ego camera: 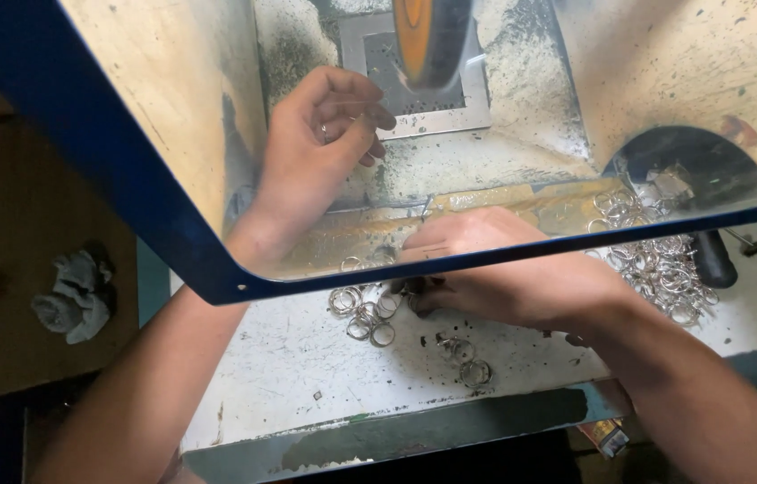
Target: The person holds small metal rings against a rotating grinding wheel inside a blue enclosure, polishing each ring by hand. They repeatedly pick up rings from a pile on the workbench, press them against the wheel, and place them back down.
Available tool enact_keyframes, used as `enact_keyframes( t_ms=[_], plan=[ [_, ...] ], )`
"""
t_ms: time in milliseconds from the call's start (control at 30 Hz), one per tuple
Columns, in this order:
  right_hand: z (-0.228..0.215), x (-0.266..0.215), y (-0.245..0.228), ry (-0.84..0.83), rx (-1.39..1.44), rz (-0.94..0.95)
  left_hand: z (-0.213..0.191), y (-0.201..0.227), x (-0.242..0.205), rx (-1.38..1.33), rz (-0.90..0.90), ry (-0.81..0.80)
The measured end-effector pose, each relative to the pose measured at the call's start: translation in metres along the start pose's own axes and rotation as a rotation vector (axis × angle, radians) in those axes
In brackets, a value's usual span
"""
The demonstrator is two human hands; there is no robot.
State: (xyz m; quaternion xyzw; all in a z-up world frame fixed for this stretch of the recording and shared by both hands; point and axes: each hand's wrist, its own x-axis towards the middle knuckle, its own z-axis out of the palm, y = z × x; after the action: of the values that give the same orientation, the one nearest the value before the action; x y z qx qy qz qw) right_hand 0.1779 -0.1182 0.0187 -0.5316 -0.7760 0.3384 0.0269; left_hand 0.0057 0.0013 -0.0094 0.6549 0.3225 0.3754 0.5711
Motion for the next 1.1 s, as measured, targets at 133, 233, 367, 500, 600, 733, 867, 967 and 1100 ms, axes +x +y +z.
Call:
enact_keyframes(
  t_ms=[133,233,367,500,600,733,867,967,1100],
  plan=[
    [-0.002,-0.001,0.007,0.174,0.021,-0.457,0.000,-0.004,0.001,0.017,0.026,0.012],
    [-0.003,0.003,0.012,0.106,0.036,-0.342,0.001,-0.004,0.002,0.028,0.034,0.013],
    [-0.004,0.008,0.019,0.107,0.084,-0.328,0.001,-0.006,0.001,0.026,0.039,0.000],
    [-0.007,0.009,0.015,0.197,0.203,-0.305,0.000,-0.010,0.003,0.048,0.083,-0.008],
    [-0.009,0.007,0.012,0.245,0.301,-0.215,0.000,-0.010,0.002,0.056,0.097,-0.022],
    [-0.017,0.006,0.009,0.518,0.422,0.041,-0.001,-0.006,0.001,0.057,0.153,-0.013],
    [-0.021,0.010,0.003,0.874,0.860,0.174,0.003,0.008,-0.005,0.134,0.256,-0.012],
    [-0.017,0.016,-0.001,0.990,1.099,0.196,0.008,0.015,-0.011,-0.106,0.379,-0.091],
    [-0.004,0.026,0.002,1.007,1.084,0.093,0.009,0.017,-0.012,-0.068,0.291,-0.012]
  ],
)
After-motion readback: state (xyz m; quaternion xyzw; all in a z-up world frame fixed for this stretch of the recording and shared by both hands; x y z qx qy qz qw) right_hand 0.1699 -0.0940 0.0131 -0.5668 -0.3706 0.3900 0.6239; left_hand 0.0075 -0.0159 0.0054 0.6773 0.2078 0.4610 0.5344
